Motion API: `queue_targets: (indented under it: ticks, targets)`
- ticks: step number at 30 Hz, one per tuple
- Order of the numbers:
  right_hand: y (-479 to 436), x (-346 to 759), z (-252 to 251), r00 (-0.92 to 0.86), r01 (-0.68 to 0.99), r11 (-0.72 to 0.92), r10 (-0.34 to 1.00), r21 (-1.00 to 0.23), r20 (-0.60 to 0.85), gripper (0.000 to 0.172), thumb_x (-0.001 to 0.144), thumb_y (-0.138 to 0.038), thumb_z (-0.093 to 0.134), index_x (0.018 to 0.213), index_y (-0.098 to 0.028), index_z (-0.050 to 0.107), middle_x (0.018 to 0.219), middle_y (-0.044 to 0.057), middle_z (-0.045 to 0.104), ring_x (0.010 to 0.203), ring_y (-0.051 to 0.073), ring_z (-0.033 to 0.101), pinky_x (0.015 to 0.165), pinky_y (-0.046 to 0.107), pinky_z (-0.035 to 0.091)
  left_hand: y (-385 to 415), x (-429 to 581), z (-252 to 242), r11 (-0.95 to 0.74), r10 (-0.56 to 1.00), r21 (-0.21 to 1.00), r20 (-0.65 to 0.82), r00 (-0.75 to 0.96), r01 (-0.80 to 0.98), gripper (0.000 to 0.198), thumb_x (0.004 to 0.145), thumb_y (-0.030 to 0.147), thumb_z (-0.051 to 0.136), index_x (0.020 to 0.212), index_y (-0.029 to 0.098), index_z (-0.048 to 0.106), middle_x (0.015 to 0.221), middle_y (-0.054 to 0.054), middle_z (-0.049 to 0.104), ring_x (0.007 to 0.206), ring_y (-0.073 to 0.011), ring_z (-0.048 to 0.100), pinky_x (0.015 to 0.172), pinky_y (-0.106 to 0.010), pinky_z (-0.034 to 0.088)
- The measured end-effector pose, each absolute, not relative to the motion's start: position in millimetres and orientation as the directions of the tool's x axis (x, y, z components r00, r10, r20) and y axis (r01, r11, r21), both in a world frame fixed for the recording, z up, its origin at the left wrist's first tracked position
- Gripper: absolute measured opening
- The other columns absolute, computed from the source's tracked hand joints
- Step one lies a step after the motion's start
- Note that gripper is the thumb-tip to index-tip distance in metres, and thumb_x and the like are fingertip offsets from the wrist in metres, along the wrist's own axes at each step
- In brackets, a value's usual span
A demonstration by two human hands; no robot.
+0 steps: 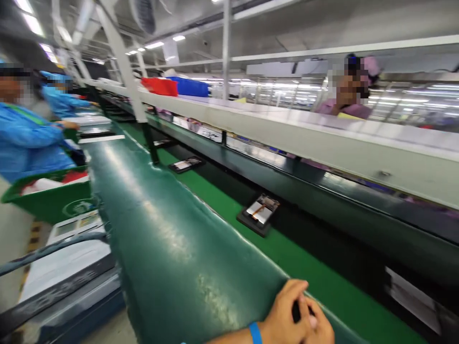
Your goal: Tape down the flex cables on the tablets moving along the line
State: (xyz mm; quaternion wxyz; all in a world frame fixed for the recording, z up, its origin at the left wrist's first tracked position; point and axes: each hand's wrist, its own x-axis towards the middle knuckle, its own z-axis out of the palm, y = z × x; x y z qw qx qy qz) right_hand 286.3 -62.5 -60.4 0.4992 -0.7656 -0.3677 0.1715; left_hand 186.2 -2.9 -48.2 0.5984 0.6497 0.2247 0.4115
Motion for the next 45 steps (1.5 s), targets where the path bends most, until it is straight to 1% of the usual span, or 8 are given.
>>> queue_targets:
  ticks: [3, 6, 12, 18, 33, 39, 42, 45]
  targets:
    - [-57, 256, -50, 0.727, 0.09, -0.151, 0.686, -0.984, -0.039, 0.055, 0.07, -0.075, 0.066, 0.079, -0.021, 0.075, 0.083, 0.01, 0.075, 0.075, 0.031, 0.071, 0.064, 0.038, 0.059, -1, 180, -40, -0.161, 0.782, 0.963, 0.258, 0.568, -0.216, 0.061, 0.081, 0.037, 0.066, 0.138, 0.015, 0.059, 0.129, -0.018, 0.066, 0.111, -0.03, 0.067, 0.103, -0.049, 0.052]
    - [-52, 234, -42, 0.783, 0.021, -0.115, 0.619, -0.993, -0.055, 0.058, 0.069, -0.076, 0.065, 0.072, -0.019, 0.07, 0.067, 0.008, 0.069, 0.061, 0.026, 0.065, 0.054, 0.034, 0.053, 2, 175, -36, -0.127, 0.73, 0.973, 0.222, 0.647, -0.191, 0.048, 0.085, 0.036, 0.062, 0.128, 0.015, 0.063, 0.108, -0.013, 0.074, 0.096, -0.0254, 0.071, 0.092, -0.042, 0.056]
    - [-48, 226, -33, 0.737, 0.088, 0.046, 0.669, -0.995, 0.096, 0.046, 0.084, -0.062, 0.058, 0.067, -0.019, 0.061, 0.063, 0.002, 0.059, 0.058, 0.017, 0.053, 0.053, 0.027, 0.045, 8, 171, -34, -0.121, 0.711, 0.987, 0.161, 0.684, -0.107, 0.037, 0.089, 0.036, 0.058, 0.119, 0.016, 0.065, 0.106, -0.01, 0.074, 0.098, -0.0233, 0.069, 0.093, -0.037, 0.053]
    - [-41, 222, -32, 0.737, 0.08, 0.098, 0.665, -0.992, 0.125, 0.041, 0.09, -0.054, 0.051, 0.066, -0.021, 0.053, 0.061, -0.001, 0.053, 0.057, 0.014, 0.047, 0.053, 0.025, 0.039, 15, 168, -32, -0.144, 0.706, 0.988, 0.144, 0.693, -0.059, 0.038, 0.089, 0.041, 0.058, 0.117, 0.016, 0.065, 0.105, -0.01, 0.075, 0.097, -0.0242, 0.069, 0.093, -0.038, 0.053]
    - [-35, 220, -32, 0.745, 0.184, 0.019, 0.649, -0.983, 0.152, 0.035, 0.093, -0.043, 0.047, 0.065, -0.022, 0.051, 0.059, -0.002, 0.053, 0.056, 0.012, 0.045, 0.052, 0.023, 0.035, 26, 165, -26, -0.177, 0.712, 0.984, 0.108, 0.694, 0.029, 0.045, 0.086, 0.054, 0.06, 0.111, 0.017, 0.066, 0.106, -0.011, 0.076, 0.097, -0.0264, 0.071, 0.094, -0.042, 0.055]
    - [-32, 222, -30, 0.758, 0.234, -0.083, 0.639, -0.969, 0.129, 0.026, 0.089, -0.031, 0.054, 0.065, -0.022, 0.057, 0.06, -0.003, 0.058, 0.058, 0.013, 0.052, 0.058, 0.021, 0.043, 35, 164, -32, -0.267, 0.719, 0.956, 0.114, 0.686, 0.121, 0.055, 0.083, 0.065, 0.057, 0.11, 0.018, 0.068, 0.104, -0.008, 0.078, 0.096, -0.0273, 0.071, 0.091, -0.042, 0.057]
    - [-31, 224, -30, 0.747, 0.25, -0.164, 0.659, -0.954, 0.083, 0.02, 0.09, -0.029, 0.058, 0.073, -0.022, 0.065, 0.07, -0.002, 0.067, 0.067, 0.014, 0.062, 0.068, 0.021, 0.05, 36, 164, -31, -0.282, 0.727, 0.948, 0.111, 0.678, 0.148, 0.055, 0.081, 0.068, 0.057, 0.108, 0.022, 0.07, 0.104, -0.005, 0.079, 0.097, -0.0284, 0.071, 0.092, -0.044, 0.057]
    - [-29, 224, -32, 0.735, 0.248, -0.205, 0.676, -0.947, 0.046, 0.014, 0.09, -0.028, 0.061, 0.084, -0.023, 0.073, 0.083, -0.001, 0.075, 0.078, 0.016, 0.07, 0.078, 0.022, 0.054, 36, 165, -30, -0.292, 0.737, 0.941, 0.106, 0.668, 0.173, 0.047, 0.08, 0.069, 0.058, 0.104, 0.03, 0.071, 0.099, 0.004, 0.079, 0.094, -0.0276, 0.072, 0.09, -0.045, 0.06]
